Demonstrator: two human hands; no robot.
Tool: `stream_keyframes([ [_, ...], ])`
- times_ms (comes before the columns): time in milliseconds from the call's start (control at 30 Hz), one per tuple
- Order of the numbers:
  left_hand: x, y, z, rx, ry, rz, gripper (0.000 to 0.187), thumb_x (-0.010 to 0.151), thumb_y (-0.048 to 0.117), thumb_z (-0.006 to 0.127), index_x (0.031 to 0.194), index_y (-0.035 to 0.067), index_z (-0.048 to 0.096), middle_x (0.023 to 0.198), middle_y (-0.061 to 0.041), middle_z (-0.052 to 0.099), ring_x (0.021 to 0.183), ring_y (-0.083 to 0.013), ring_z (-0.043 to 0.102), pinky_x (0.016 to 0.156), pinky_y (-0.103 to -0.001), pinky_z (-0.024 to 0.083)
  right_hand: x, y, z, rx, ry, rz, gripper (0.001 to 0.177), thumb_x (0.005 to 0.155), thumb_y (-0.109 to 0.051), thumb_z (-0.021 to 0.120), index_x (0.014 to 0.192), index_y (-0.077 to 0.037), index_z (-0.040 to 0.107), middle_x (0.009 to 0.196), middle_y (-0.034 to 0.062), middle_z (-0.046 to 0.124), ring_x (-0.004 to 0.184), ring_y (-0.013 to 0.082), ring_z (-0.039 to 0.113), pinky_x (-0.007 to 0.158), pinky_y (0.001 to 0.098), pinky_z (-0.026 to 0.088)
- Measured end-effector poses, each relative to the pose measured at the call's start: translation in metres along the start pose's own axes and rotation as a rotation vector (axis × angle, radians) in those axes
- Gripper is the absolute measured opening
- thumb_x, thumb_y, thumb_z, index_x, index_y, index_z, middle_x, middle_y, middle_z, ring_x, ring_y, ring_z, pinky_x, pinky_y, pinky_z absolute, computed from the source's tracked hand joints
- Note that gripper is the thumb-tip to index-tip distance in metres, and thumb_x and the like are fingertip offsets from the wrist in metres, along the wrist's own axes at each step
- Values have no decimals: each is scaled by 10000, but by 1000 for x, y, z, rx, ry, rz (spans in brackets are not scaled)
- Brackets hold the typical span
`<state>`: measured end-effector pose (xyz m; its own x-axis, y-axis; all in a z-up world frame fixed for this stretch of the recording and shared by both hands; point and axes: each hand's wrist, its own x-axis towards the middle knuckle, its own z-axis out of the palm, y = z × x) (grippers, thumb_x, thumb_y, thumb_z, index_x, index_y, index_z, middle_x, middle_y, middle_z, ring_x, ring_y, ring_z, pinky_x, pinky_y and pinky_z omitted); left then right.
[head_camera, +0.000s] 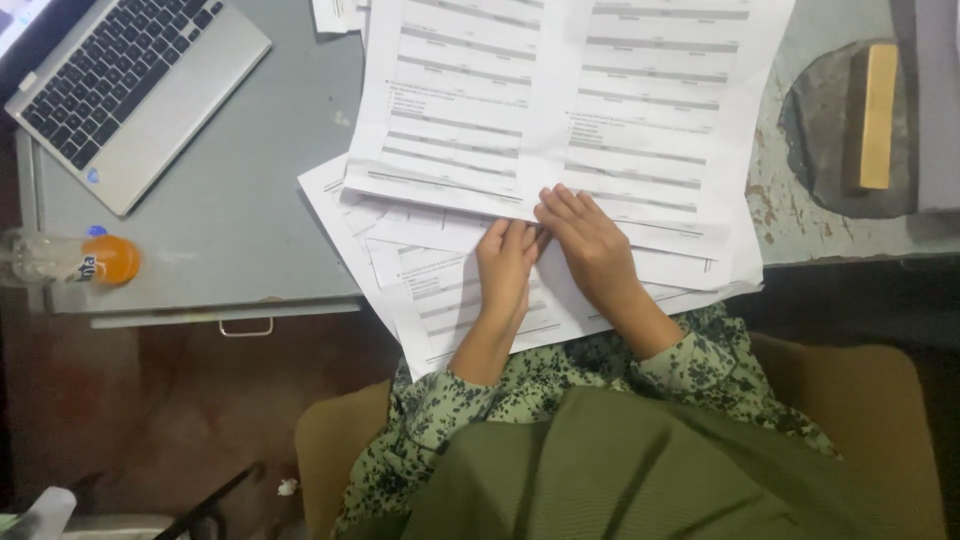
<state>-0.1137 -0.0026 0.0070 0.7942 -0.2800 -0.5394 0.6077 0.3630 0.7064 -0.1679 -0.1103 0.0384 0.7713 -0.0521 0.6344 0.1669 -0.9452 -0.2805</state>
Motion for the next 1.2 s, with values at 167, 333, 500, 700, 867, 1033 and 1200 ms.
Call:
stream_keyframes([
  [167, -15, 19, 4, -29, -29, 1, 372, 1030, 123, 603, 1359, -47, 564, 1250, -249, 654, 1192, -371, 638, 1015, -482, 528, 2, -6, 0, -59, -10, 12, 231, 1013, -61, 626, 1205, -84, 753, 1317, 92, 721, 1239, 267, 665, 1061, 394, 519],
  [333, -5, 4, -8, -40, -51, 0, 375, 1035, 125, 594, 1362, -53, 557, 1280, -267, 642, 1226, -386, 611, 1036, -496, 504, -1, -5, 5, -52, 1, 31, 247, 990, -45, 649, 1210, -82, 755, 1323, 96, 717, 1248, 275, 658, 1066, 413, 515],
  [500, 14, -20, -24, -46, -57, -5, 385, 1042, 122, 580, 1389, -41, 538, 1319, -277, 623, 1261, -414, 573, 1051, -518, 478, 2, -9, -1, -25, -7, 46, 251, 978, -18, 659, 1208, -52, 754, 1298, 127, 723, 1239, 293, 658, 1066, 424, 508],
  [700, -2, 3, -5, -52, -21, -39, 372, 1029, 129, 574, 1363, -34, 553, 1296, -268, 630, 1264, -430, 568, 1070, -539, 462, -1, -5, 0, -57, -12, 23, 250, 1006, -46, 625, 1228, -62, 739, 1313, 120, 716, 1248, 288, 657, 1079, 413, 503],
  [867, 39, -40, -43, 52, -28, -33, 303, 1021, 259, 608, 1223, 35, 641, 1084, -103, 711, 1067, -214, 704, 944, -327, 583, -13, 2, 5, -12, 36, 12, 223, 1000, -51, 611, 1188, -11, 724, 1245, 187, 720, 1180, 339, 682, 1062, 456, 526],
  [1033, 23, -18, -18, 177, 68, 61, 246, 1002, 189, 672, 1161, 4, 634, 973, -92, 687, 916, -160, 722, 852, -276, 630, -16, 0, -7, -6, 20, -16, 304, 994, -105, 639, 1286, -30, 683, 1355, 185, 661, 1305, 368, 604, 1131, 493, 457],
  [1200, 30, 0, -21, 324, 36, 156, 283, 1031, 139, 664, 1241, -39, 597, 1004, -216, 662, 994, -319, 737, 877, -407, 642, -27, 29, -75, 255, -4, 270, 509, 979, -136, 669, 1471, -76, 549, 1475, 140, 586, 1363, 270, 564, 1170, 371, 458],
])
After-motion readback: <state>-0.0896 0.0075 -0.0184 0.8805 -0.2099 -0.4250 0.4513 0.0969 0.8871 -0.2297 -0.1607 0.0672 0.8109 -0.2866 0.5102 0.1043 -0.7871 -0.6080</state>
